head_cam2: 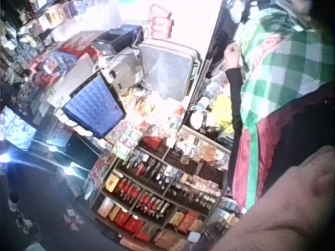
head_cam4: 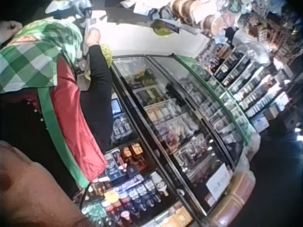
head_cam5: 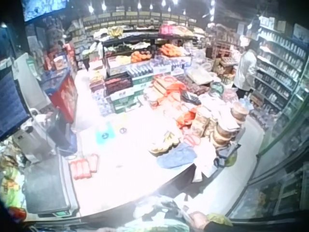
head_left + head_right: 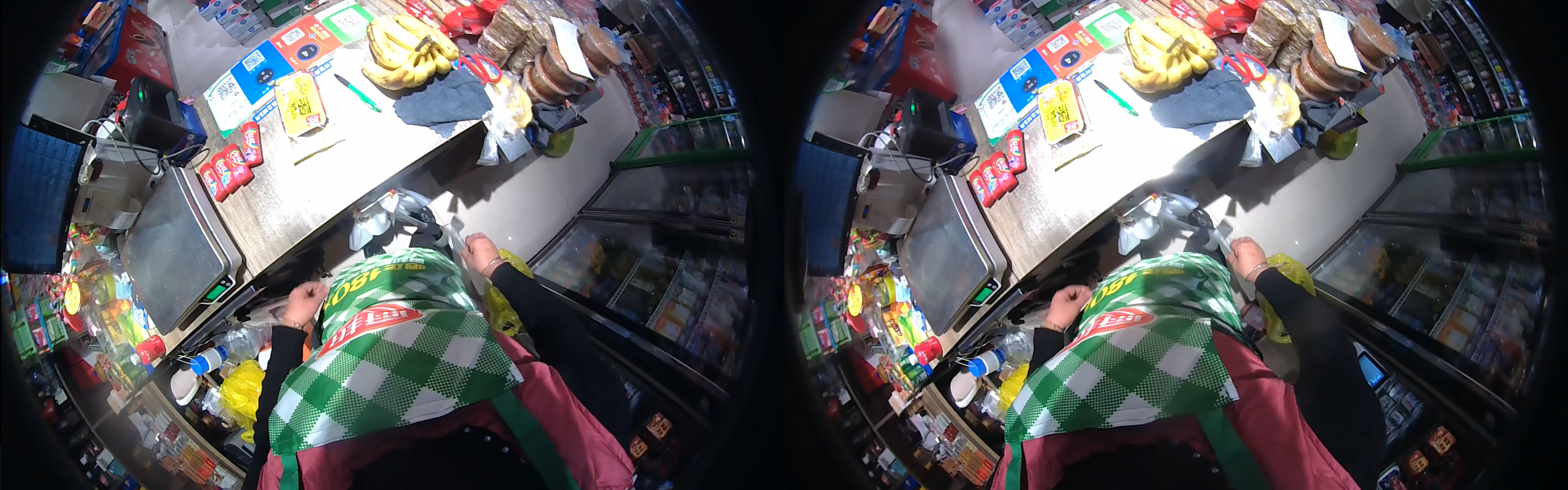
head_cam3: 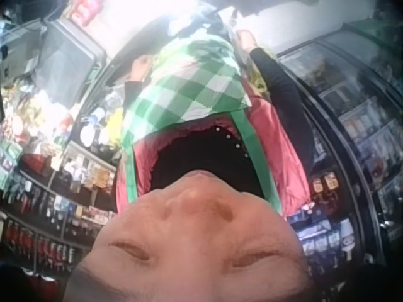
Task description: The person wipes the checkout counter with a dark cloth, then uses red-handled scissors to trim a small piece of plastic or tape from the counter surface. They continue wiping the counter and briefly reach for a yellow plastic bag before the clip ends.
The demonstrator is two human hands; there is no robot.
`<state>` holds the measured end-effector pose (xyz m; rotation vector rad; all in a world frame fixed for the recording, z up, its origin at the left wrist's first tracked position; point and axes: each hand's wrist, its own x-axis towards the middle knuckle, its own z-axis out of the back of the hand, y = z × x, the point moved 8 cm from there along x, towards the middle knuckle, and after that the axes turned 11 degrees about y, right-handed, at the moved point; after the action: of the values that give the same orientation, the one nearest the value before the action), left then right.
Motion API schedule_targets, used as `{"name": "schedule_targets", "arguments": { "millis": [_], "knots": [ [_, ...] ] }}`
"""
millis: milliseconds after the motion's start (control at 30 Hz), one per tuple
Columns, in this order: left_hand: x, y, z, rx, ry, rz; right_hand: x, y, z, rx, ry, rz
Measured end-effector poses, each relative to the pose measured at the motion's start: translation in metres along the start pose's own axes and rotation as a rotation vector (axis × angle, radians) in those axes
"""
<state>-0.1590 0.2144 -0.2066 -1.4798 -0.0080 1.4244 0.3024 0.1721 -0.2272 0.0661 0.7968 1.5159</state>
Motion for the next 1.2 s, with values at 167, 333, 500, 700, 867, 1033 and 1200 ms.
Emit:
{"name": "schedule_targets", "arguments": {
  "millis": [167,333,500,700,867,1033,1200],
  "knots": [
    [0.008,-0.202,-0.059,0.24,0.28,-0.502,-0.026,0.08,0.095,0.142,-0.19,0.252],
    [-0.003,-0.328,-0.101,0.412,0.142,-0.962,-0.035,0.143,0.147,0.1,-0.2,0.443],
    [0.003,-0.342,-0.122,0.362,0.213,-0.99,-0.041,0.146,0.165,0.092,-0.254,0.429],
    [0.02,-0.328,-0.109,0.14,0.292,-0.762,-0.009,0.115,0.197,0.308,-0.289,0.263],
    [0.023,-0.31,-0.091,-0.132,0.271,-0.597,0.082,0.097,0.263,-0.161,-0.758,0.111],
    [0.02,-0.294,-0.079,-0.273,0.231,-0.489,0.144,0.087,0.25,-0.297,-0.764,0.035],
    [0.017,-0.292,-0.069,-0.398,0.183,-0.512,0.151,0.079,0.253,-0.233,-0.878,0.21]
  ]
}}
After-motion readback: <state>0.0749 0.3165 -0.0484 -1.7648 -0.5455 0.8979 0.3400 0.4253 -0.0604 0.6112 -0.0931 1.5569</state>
